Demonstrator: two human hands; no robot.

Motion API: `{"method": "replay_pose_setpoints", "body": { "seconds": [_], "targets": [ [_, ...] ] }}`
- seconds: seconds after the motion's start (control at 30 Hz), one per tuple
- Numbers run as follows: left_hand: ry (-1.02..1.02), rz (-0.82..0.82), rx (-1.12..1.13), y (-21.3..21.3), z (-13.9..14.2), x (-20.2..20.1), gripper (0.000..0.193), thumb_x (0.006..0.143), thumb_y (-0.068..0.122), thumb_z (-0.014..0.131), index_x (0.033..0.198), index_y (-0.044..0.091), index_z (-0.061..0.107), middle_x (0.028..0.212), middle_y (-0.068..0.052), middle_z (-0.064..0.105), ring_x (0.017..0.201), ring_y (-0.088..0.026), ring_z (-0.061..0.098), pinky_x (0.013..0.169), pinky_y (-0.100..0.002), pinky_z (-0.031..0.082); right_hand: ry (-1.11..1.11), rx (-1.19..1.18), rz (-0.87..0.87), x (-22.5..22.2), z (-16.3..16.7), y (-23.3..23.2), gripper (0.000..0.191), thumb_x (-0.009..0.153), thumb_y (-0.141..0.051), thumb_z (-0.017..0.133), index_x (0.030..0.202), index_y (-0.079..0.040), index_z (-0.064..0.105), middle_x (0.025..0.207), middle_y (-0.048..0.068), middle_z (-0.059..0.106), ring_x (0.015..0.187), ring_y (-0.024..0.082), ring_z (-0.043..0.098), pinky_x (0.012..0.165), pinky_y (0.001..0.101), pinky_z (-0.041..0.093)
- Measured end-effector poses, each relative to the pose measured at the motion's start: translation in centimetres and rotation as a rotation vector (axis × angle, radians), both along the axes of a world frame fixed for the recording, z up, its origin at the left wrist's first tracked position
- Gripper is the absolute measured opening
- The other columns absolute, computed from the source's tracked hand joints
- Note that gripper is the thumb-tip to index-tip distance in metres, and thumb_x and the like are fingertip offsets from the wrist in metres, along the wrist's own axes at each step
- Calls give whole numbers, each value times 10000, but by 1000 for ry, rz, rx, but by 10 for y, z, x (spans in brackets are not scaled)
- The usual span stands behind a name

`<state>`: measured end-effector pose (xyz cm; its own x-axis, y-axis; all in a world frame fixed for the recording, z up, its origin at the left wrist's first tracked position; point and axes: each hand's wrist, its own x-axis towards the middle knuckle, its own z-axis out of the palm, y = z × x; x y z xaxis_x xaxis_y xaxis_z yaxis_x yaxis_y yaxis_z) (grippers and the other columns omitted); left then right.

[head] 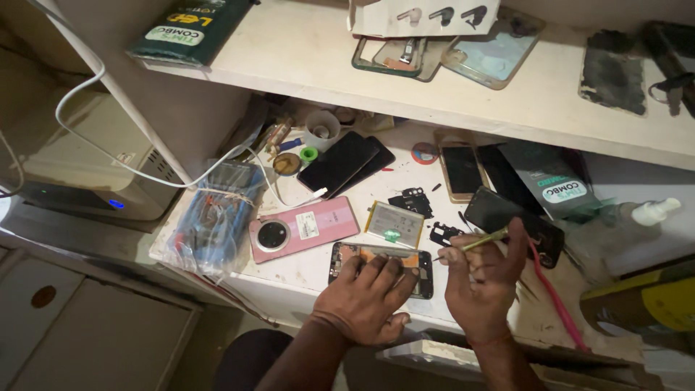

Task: The person works at a cluttered repair bench on an opened smartphone, holding the phone steady with one hand while using a screwdriver with the other to unscrew and manipulate internal components. They reposition the phone, handle small internal parts, and continue working on the device throughout the clip.

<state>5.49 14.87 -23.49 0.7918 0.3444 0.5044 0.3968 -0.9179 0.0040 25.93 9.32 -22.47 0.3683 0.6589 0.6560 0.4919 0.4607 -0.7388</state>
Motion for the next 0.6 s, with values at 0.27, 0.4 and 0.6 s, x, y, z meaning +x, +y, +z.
{"method": "replay_pose_setpoints", "body": {
  "seconds": [0.27,0.4,0.6],
  "targets": [
    [72,3,-24,1,-2,1,679,941,538,522,1437,75,556,1355,-246,609,1233,-377,592,1005,-581,423,-39,1,28,-1,1,1,873,1002,94,588,1638,-81,18,1116,180,664,925,196,719,779,280,629],
    [124,3,-60,2,-1,2,708,937,545,504,1461,71,526,1361,-253,599,1242,-383,579,1002,-590,414,-109,0,25,0,0,2,836,993,100,592,1614,-38,51,1109,180,665,929,197,718,790,282,625],
    [172,15,-75,2,1,3,696,957,540,472,1479,80,506,1399,-250,579,1282,-379,562,1024,-592,403,-141,-46,13,1,-1,2,808,977,94,600,1591,9,82,1099,174,665,931,192,737,799,282,643]
  ]
}}
